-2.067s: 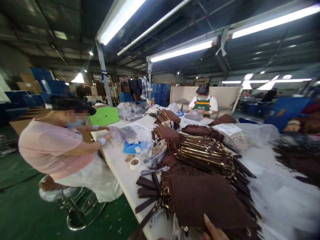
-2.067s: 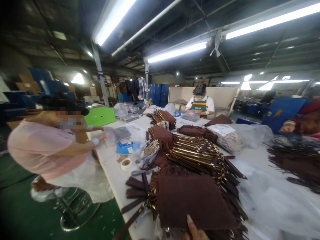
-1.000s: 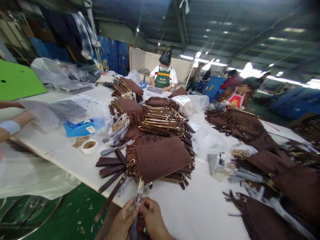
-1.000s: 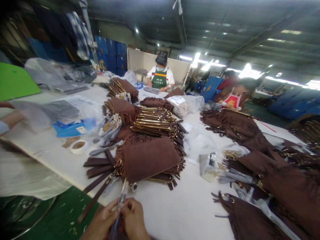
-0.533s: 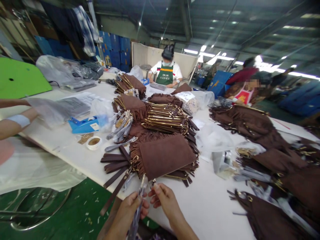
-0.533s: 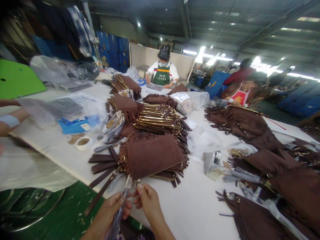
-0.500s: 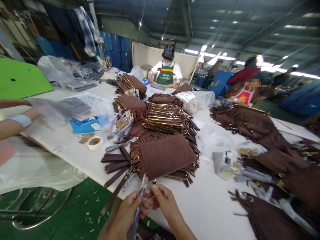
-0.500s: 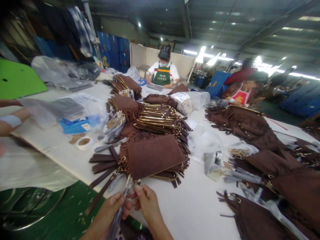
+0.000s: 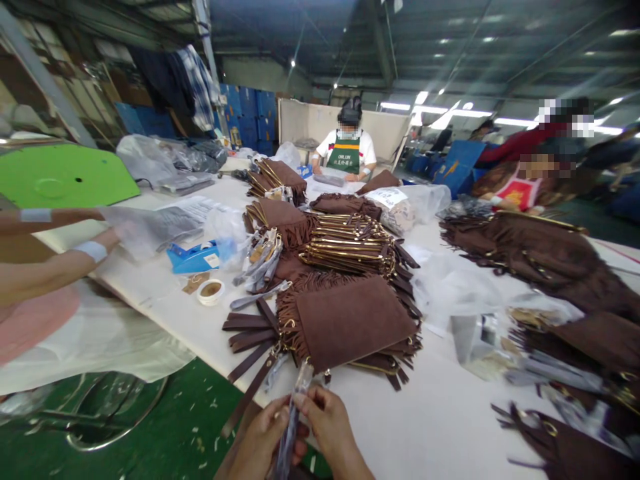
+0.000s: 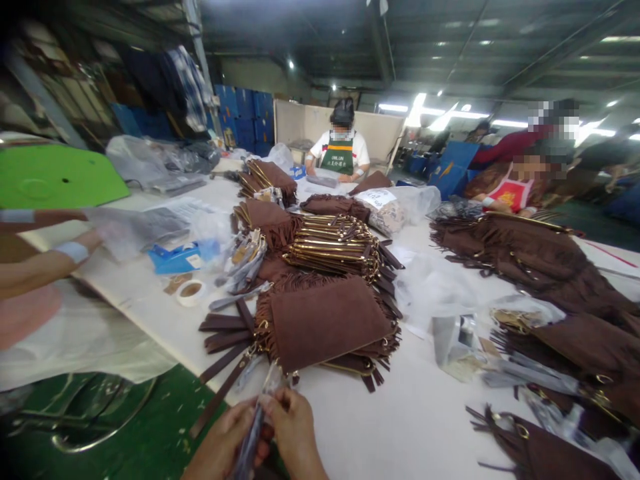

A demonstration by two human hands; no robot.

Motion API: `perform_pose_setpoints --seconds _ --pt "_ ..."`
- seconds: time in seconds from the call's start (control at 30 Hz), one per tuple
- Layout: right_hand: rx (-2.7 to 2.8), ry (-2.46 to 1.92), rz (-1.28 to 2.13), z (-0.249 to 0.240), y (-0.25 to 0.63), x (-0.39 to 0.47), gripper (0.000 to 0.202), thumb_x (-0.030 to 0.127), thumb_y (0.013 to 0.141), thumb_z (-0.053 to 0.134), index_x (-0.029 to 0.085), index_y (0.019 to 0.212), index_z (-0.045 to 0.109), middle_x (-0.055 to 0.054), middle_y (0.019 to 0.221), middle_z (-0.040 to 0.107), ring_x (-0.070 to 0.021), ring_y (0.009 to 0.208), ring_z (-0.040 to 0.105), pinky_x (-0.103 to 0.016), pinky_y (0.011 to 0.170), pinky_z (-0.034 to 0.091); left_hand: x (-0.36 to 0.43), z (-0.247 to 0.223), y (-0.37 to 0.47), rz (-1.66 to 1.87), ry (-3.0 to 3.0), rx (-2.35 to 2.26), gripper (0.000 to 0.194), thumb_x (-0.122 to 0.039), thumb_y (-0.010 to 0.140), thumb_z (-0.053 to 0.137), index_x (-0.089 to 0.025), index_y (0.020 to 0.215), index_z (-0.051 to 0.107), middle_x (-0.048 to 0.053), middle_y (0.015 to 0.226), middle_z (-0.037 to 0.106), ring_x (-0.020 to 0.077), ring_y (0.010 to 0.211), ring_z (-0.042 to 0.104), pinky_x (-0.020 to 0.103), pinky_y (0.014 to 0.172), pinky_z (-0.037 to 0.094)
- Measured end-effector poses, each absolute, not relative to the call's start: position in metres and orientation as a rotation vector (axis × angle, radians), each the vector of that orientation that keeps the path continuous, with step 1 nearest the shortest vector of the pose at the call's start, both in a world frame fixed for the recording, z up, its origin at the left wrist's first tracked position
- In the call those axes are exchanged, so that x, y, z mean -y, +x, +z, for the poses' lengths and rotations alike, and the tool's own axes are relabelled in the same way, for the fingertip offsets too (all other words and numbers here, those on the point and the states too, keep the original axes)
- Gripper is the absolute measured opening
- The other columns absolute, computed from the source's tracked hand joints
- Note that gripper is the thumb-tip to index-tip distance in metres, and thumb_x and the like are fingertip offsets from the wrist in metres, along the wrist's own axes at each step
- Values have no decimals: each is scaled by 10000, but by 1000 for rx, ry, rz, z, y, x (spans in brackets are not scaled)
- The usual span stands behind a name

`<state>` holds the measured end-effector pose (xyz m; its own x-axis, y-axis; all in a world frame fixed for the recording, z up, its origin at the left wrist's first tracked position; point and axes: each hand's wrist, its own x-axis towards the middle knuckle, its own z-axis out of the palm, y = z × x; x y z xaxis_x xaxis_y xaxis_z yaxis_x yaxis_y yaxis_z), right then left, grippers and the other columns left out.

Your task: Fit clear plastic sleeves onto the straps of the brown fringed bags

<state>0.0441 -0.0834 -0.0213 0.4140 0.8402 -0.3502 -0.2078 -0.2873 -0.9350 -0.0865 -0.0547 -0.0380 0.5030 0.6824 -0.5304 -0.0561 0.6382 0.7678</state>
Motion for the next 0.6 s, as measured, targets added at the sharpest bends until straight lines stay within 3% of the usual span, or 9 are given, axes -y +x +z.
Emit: perform_pose_setpoints --seconds 0.17,0.27,0.37,0.6 --pt "654 -1491 1205 -20 40 88 445 593 668 693 173 641 545 56 488 462 -86 442 370 -212 436 281 57 -31 -97 511 821 -998 545 -630 620 750 -163 831 563 32 641 687 133 476 597 217 460 445" --pt "666 -1393 1356 -29 34 97 439 610 694 669 182 725 574 37 535 535 -110 442 459 -219 443 334 56 -27 -97 513 840 -1001 515 -623 652 714 -165 826 556 21 604 671 117 451 563 209 444 419" --pt "621 -1353 1428 -34 32 102 450 616 673 685 186 667 552 33 507 541 -123 434 490 -228 444 366 54 -23 -94 481 862 -1024 486 -595 661 688 -159 827 552 19 600 660 118 449 556 217 448 412" --pt "655 -1330 1500 -32 39 93 496 641 619 723 187 642 525 19 460 564 -117 397 476 -216 407 307 52 -11 -91 495 941 -1055 365 -516 719 605 -170 800 523 20 622 654 125 478 564 238 483 411"
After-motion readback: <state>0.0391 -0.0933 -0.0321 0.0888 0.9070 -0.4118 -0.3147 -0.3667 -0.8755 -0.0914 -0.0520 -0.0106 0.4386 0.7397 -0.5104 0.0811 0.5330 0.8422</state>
